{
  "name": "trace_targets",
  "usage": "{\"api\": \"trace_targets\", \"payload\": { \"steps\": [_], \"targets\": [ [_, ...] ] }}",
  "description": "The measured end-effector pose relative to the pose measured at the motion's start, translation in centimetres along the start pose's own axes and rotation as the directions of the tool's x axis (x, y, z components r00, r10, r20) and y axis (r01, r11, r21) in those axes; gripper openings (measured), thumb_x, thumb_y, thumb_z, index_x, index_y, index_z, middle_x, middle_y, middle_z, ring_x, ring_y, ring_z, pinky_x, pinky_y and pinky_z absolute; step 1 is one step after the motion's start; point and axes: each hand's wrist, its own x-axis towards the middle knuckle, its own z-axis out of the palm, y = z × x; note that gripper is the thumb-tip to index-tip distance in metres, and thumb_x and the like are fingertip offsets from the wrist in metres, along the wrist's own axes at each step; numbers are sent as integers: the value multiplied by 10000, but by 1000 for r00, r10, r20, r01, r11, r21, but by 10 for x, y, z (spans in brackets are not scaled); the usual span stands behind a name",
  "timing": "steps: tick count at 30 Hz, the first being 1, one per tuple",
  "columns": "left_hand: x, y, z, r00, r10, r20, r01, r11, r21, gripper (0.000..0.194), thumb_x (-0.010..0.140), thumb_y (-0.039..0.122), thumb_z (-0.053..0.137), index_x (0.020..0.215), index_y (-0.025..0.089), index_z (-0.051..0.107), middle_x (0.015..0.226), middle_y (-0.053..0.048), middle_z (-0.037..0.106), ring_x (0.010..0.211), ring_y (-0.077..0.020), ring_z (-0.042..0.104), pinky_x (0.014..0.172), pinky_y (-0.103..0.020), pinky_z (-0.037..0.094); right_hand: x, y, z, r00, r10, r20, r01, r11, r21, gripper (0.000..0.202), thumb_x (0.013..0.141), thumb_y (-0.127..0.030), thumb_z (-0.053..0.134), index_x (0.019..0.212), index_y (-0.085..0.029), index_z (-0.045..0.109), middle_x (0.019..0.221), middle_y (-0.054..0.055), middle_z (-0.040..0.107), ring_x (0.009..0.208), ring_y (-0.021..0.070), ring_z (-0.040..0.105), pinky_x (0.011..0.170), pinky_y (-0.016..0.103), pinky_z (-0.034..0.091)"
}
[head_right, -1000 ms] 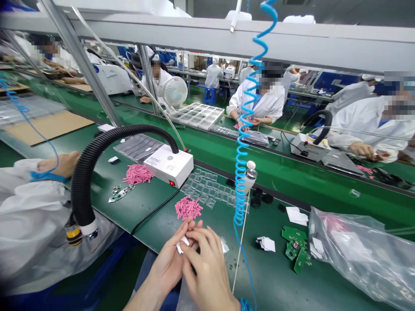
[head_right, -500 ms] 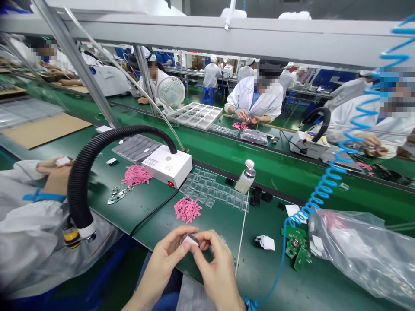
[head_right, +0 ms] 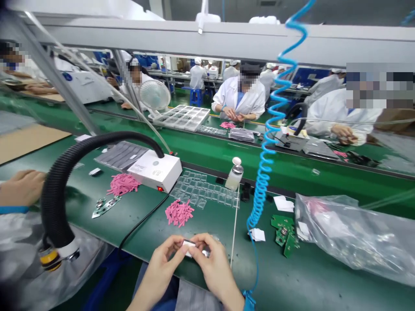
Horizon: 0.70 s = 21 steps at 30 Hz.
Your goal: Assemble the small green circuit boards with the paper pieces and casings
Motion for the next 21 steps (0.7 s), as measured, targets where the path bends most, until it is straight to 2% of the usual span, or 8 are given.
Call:
{"api": "trace_targets", "payload": {
  "steps": [3, 5, 9, 12, 15, 17, 19, 21],
  "targets": [
    [2, -3, 13, 994, -104, -34, 92, 960, -266, 140, 715, 243, 719, 841, 190, 693, 861, -38, 701, 871, -191, 626, 781, -246, 470, 0, 1, 2, 997, 56, 48, -65, 971, 229, 199, 776, -352, 685, 859, -182, 622, 725, -4, 626, 690, 154, 592, 667, 262, 476],
    [4, -8, 21, 971, -237, -8, 205, 855, -476, 181, 758, 241, 673, 920, 164, 694, 1016, -92, 707, 990, -230, 629, 851, -301, 489, -3, -2, 6, 998, 34, 46, -46, 958, 284, 183, 757, -310, 700, 859, -189, 609, 722, -15, 620, 684, 149, 599, 664, 259, 487],
    [17, -18, 26, 880, -474, 21, 367, 652, -663, 206, 867, 111, 483, 964, 127, 663, 1013, -122, 715, 930, -201, 675, 797, -317, 555, -11, -10, 6, 1000, -6, -13, 7, 997, 74, 142, 761, -132, 656, 878, -211, 658, 834, -1, 623, 746, 142, 616, 706, 253, 504],
    [24, -16, 24, 798, -602, 24, 403, 503, -765, 293, 905, 37, 343, 1002, 121, 606, 859, -73, 716, 801, -141, 697, 714, -263, 585, -17, -11, -12, 989, -96, -108, 95, 995, -16, 205, 797, -117, 626, 958, -234, 674, 1050, 41, 597, 894, 158, 626, 787, 268, 514],
    [24, -9, 21, 782, -618, 83, 396, 389, -831, 280, 928, 59, 316, 923, 134, 585, 535, 51, 559, 472, -65, 592, 539, -191, 556, -23, -3, -46, 926, -164, -342, 150, 986, -65, 109, 871, -192, 566, 867, -215, 672, 955, 48, 634, 893, 177, 627, 762, 283, 523],
    [22, -7, 19, 800, -573, 177, 429, 341, -836, 308, 937, 84, 306, 792, 151, 569, 422, 95, 400, 316, -34, 418, 359, -132, 416, -27, 3, -70, 858, -182, -480, 139, 982, -125, 101, 868, -214, 586, 798, -204, 658, 850, 41, 644, 844, 189, 624, 732, 298, 518],
    [19, -8, 19, 815, -527, 241, 471, 360, -806, 339, 935, 96, 309, 701, 159, 547, 392, 96, 342, 275, -31, 323, 276, -136, 269, -32, 5, -86, 804, -220, -553, 139, 973, -184, 87, 844, -200, 621, 762, -202, 649, 818, 36, 632, 808, 188, 614, 714, 303, 504],
    [16, -9, 20, 825, -493, 276, 512, 444, -735, 307, 918, 125, 372, 681, 152, 565, 389, 91, 336, 279, -32, 284, 273, -148, 216, -37, 3, -93, 769, -269, -580, 162, 960, -230, 98, 826, -169, 641, 735, -205, 637, 794, 24, 612, 777, 177, 601, 693, 297, 490]
  ]
}}
